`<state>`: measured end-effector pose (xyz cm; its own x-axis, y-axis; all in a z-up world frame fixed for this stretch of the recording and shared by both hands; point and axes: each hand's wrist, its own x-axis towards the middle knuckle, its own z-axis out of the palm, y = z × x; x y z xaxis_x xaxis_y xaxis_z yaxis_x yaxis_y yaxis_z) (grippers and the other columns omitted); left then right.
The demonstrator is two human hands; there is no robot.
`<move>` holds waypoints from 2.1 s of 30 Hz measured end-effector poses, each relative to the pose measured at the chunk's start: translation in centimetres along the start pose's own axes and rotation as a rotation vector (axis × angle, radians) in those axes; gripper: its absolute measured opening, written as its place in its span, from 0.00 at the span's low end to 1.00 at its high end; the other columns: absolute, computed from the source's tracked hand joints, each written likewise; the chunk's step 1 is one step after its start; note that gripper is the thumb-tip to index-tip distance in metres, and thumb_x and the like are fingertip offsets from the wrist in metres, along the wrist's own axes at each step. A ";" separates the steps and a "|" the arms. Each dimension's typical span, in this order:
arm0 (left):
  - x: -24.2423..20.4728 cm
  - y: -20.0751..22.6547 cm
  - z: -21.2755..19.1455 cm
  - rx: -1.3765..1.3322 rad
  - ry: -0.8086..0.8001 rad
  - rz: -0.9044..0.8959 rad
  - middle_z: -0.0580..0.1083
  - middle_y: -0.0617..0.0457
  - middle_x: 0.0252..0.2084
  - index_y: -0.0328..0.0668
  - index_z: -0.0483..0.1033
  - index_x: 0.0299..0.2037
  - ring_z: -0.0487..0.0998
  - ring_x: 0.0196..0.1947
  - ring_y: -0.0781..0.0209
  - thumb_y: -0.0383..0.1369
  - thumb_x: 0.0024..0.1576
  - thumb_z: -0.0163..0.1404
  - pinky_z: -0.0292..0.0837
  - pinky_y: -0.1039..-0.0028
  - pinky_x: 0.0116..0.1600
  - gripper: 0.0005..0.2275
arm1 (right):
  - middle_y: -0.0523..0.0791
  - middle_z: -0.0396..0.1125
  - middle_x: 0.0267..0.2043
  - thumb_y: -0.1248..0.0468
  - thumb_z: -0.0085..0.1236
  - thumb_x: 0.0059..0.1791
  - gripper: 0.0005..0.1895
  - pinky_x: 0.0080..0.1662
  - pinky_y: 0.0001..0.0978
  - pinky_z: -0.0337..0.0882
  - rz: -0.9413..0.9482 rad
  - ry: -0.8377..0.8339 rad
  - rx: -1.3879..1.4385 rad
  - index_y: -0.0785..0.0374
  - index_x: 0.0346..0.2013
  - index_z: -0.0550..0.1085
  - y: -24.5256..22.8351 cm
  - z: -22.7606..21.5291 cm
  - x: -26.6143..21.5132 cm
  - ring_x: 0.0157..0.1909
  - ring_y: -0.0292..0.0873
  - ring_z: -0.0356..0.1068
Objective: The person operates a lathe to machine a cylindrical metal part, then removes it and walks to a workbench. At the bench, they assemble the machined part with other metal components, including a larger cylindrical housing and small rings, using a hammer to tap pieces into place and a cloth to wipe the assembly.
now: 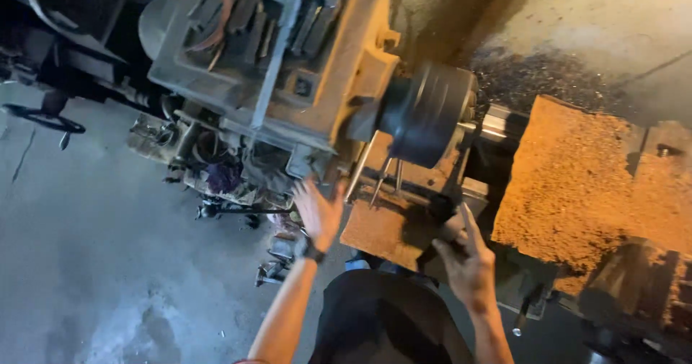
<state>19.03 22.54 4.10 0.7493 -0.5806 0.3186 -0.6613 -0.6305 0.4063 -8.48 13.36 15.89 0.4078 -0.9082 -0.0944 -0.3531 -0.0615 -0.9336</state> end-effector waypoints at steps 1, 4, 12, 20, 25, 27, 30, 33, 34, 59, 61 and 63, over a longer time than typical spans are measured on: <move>1.8 -0.8 -0.5 0.000 0.003 -0.003 0.71 0.28 0.50 0.25 0.64 0.57 0.70 0.53 0.29 0.44 0.53 0.61 0.67 0.47 0.59 0.32 | 0.47 0.73 0.43 0.75 0.59 0.47 0.36 0.49 0.31 0.77 -0.003 -0.003 -0.001 0.65 0.70 0.61 -0.6 1.4 -0.2 0.44 0.36 0.73; 4.9 -5.4 0.8 0.014 -0.306 -0.119 0.69 0.30 0.52 0.25 0.65 0.55 0.68 0.56 0.32 0.40 0.48 0.61 0.64 0.48 0.59 0.30 | 0.49 0.75 0.42 0.76 0.55 0.49 0.45 0.47 0.31 0.77 -0.136 -0.117 -0.084 0.63 0.76 0.45 -1.9 4.9 -0.9 0.42 0.38 0.76; 3.7 -5.0 -2.4 0.041 -0.092 0.255 0.68 0.38 0.61 0.34 0.70 0.61 0.68 0.57 0.31 0.33 0.58 0.55 0.66 0.43 0.57 0.21 | 0.54 0.75 0.45 0.76 0.53 0.52 0.46 0.45 0.33 0.74 -0.348 -0.173 -0.077 0.64 0.77 0.37 -5.2 7.7 0.0 0.43 0.47 0.78; 1.9 6.7 -12.8 -1.134 -0.566 -0.032 0.78 0.47 0.39 0.29 0.81 0.43 0.78 0.39 0.60 0.24 0.60 0.57 0.74 0.73 0.42 0.05 | 0.53 0.76 0.45 0.76 0.53 0.49 0.51 0.44 0.34 0.76 -0.347 -0.227 -0.077 0.61 0.76 0.31 -8.4 8.3 0.4 0.42 0.48 0.78; 15.8 8.1 -19.7 -0.882 -0.377 0.238 0.80 0.49 0.34 0.36 0.86 0.40 0.78 0.33 0.66 0.21 0.55 0.57 0.71 0.76 0.37 0.07 | 0.52 0.75 0.46 0.73 0.51 0.51 0.49 0.46 0.34 0.78 -0.280 -0.083 0.139 0.61 0.77 0.31 -10.4 7.2 0.7 0.43 0.45 0.78; 23.5 8.4 -20.6 -0.621 -0.142 0.246 0.79 0.44 0.27 0.36 0.84 0.36 0.78 0.25 0.54 0.27 0.57 0.55 0.71 0.67 0.32 0.04 | 0.51 0.75 0.46 0.72 0.48 0.54 0.43 0.45 0.34 0.80 -0.282 0.031 0.215 0.63 0.77 0.37 -10.6 6.6 0.5 0.43 0.43 0.78; 34.2 3.7 -12.4 -0.418 0.012 0.375 0.79 0.38 0.33 0.34 0.83 0.36 0.82 0.31 0.45 0.30 0.55 0.60 0.74 0.61 0.38 0.06 | 0.49 0.77 0.44 0.69 0.51 0.53 0.37 0.42 0.33 0.82 -0.211 0.062 0.172 0.62 0.75 0.48 -9.3 6.3 -0.6 0.40 0.41 0.80; 37.7 1.3 -7.2 -0.228 0.024 0.332 0.78 0.36 0.31 0.35 0.84 0.35 0.80 0.33 0.38 0.33 0.49 0.63 0.74 0.55 0.39 0.09 | 0.47 0.79 0.42 0.67 0.55 0.51 0.35 0.40 0.32 0.83 -0.187 0.043 0.074 0.62 0.71 0.55 -8.8 6.1 -1.4 0.37 0.40 0.81; 36.7 2.8 -9.2 -0.229 0.018 0.339 0.78 0.36 0.31 0.35 0.84 0.35 0.80 0.33 0.38 0.33 0.49 0.63 0.74 0.55 0.39 0.09 | 0.47 0.79 0.42 0.67 0.55 0.51 0.35 0.40 0.32 0.83 -0.182 0.050 0.076 0.62 0.71 0.55 -8.6 5.8 -1.4 0.37 0.40 0.81; -11.5 -6.3 37.3 -0.206 -0.911 -0.450 0.78 0.30 0.45 0.35 0.79 0.48 0.79 0.48 0.32 0.65 0.56 0.43 0.73 0.48 0.53 0.35 | 0.48 0.73 0.34 0.70 0.60 0.48 0.14 0.33 0.33 0.72 0.025 -0.094 -0.400 0.65 0.48 0.77 0.0 1.1 0.7 0.29 0.44 0.73; -11.2 -5.2 34.2 -0.297 -0.808 -0.526 0.80 0.32 0.42 0.34 0.80 0.46 0.81 0.46 0.35 0.65 0.55 0.44 0.75 0.51 0.51 0.35 | 0.48 0.73 0.34 0.70 0.60 0.48 0.14 0.33 0.34 0.73 0.011 -0.110 -0.407 0.65 0.48 0.77 0.8 1.0 0.8 0.29 0.44 0.73; -10.7 -3.3 26.8 -0.399 -0.482 -0.405 0.78 0.38 0.32 0.36 0.76 0.39 0.80 0.32 0.39 0.57 0.57 0.52 0.74 0.53 0.38 0.26 | 0.47 0.73 0.33 0.70 0.61 0.47 0.14 0.33 0.32 0.74 0.058 -0.127 -0.392 0.64 0.47 0.77 1.2 0.9 0.9 0.29 0.42 0.74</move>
<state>12.21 17.01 -23.61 0.7722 -0.5622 -0.2960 -0.2049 -0.6613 0.7215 -7.80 12.80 14.40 0.4702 -0.8577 -0.2079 -0.6625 -0.1874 -0.7252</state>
